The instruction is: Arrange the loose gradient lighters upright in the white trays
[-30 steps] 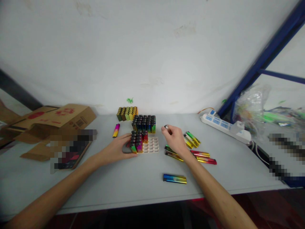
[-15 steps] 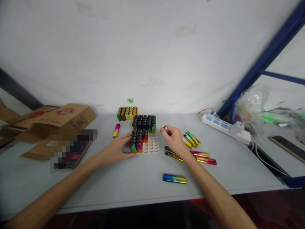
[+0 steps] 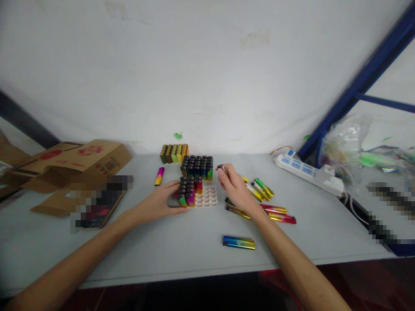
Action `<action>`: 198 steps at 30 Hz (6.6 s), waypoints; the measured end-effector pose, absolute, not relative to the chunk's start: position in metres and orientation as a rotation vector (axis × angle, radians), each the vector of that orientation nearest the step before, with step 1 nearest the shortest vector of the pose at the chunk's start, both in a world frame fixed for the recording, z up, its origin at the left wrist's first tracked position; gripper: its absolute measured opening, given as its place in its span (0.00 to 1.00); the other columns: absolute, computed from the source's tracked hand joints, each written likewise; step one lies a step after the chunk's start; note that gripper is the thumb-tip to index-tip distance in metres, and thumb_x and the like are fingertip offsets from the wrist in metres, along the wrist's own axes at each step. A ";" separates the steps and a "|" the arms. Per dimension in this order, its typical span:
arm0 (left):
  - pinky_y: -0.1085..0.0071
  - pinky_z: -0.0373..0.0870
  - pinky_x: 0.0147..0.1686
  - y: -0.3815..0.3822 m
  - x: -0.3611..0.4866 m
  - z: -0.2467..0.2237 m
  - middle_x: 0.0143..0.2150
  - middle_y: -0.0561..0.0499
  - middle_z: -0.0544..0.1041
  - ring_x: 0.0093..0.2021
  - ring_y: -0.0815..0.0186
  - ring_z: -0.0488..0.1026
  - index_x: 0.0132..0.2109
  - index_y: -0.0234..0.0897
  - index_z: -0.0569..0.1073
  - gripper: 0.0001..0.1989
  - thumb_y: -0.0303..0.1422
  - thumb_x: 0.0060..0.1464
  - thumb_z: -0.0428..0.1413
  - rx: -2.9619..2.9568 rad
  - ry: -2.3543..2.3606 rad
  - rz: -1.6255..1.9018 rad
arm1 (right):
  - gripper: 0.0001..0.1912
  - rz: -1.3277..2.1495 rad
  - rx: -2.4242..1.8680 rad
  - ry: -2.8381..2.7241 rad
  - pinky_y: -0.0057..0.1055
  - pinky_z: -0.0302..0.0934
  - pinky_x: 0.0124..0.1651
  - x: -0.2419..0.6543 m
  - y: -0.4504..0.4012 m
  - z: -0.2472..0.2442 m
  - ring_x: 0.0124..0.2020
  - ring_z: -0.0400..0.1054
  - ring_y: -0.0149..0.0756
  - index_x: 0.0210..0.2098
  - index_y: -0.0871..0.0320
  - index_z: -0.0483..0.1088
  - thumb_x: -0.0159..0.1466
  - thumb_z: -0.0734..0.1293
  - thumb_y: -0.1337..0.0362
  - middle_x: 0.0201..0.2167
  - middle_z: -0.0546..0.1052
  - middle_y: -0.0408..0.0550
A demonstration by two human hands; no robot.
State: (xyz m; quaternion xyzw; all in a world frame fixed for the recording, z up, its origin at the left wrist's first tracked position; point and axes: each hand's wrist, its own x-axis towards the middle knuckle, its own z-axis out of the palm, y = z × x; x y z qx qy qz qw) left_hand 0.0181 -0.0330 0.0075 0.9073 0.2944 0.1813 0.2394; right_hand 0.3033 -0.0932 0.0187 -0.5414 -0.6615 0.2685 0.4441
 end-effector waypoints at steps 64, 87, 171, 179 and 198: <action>0.66 0.72 0.40 -0.030 0.017 0.008 0.41 0.48 0.73 0.39 0.60 0.72 0.37 0.37 0.71 0.18 0.47 0.55 0.66 2.516 0.826 0.458 | 0.14 0.696 -1.922 -2.063 0.32 0.66 0.38 0.413 -0.108 0.054 0.34 0.76 0.40 0.40 0.57 0.81 0.65 0.68 0.54 0.35 0.84 0.49; 0.63 0.74 0.46 -0.034 0.016 0.009 0.49 0.43 0.74 0.46 0.56 0.73 0.45 0.35 0.76 0.19 0.47 0.59 0.64 2.475 0.840 0.415 | 0.12 0.722 -1.882 -2.228 0.34 0.67 0.34 0.397 -0.125 0.047 0.28 0.73 0.40 0.26 0.55 0.80 0.62 0.72 0.55 0.30 0.79 0.50; 0.64 0.74 0.45 -0.033 0.016 0.003 0.46 0.45 0.74 0.44 0.58 0.73 0.49 0.35 0.76 0.20 0.45 0.58 0.65 2.524 0.788 0.469 | 0.15 0.917 -1.112 -1.712 0.37 0.73 0.48 0.295 -0.103 0.020 0.45 0.76 0.42 0.44 0.56 0.81 0.66 0.73 0.51 0.43 0.80 0.50; 0.64 0.74 0.43 -0.033 0.016 0.004 0.46 0.45 0.74 0.42 0.58 0.73 0.50 0.36 0.77 0.20 0.45 0.57 0.66 2.511 0.785 0.486 | 0.16 0.556 -1.185 -1.807 0.33 0.73 0.37 0.281 -0.107 0.011 0.33 0.78 0.38 0.49 0.57 0.79 0.64 0.76 0.56 0.39 0.84 0.50; 0.63 0.73 0.44 -0.032 0.017 0.004 0.45 0.45 0.74 0.42 0.58 0.72 0.49 0.36 0.77 0.20 0.47 0.58 0.65 2.521 0.771 0.486 | 0.21 0.727 -1.280 -1.838 0.36 0.74 0.38 0.278 -0.100 0.012 0.33 0.78 0.38 0.49 0.53 0.68 0.62 0.77 0.56 0.34 0.82 0.45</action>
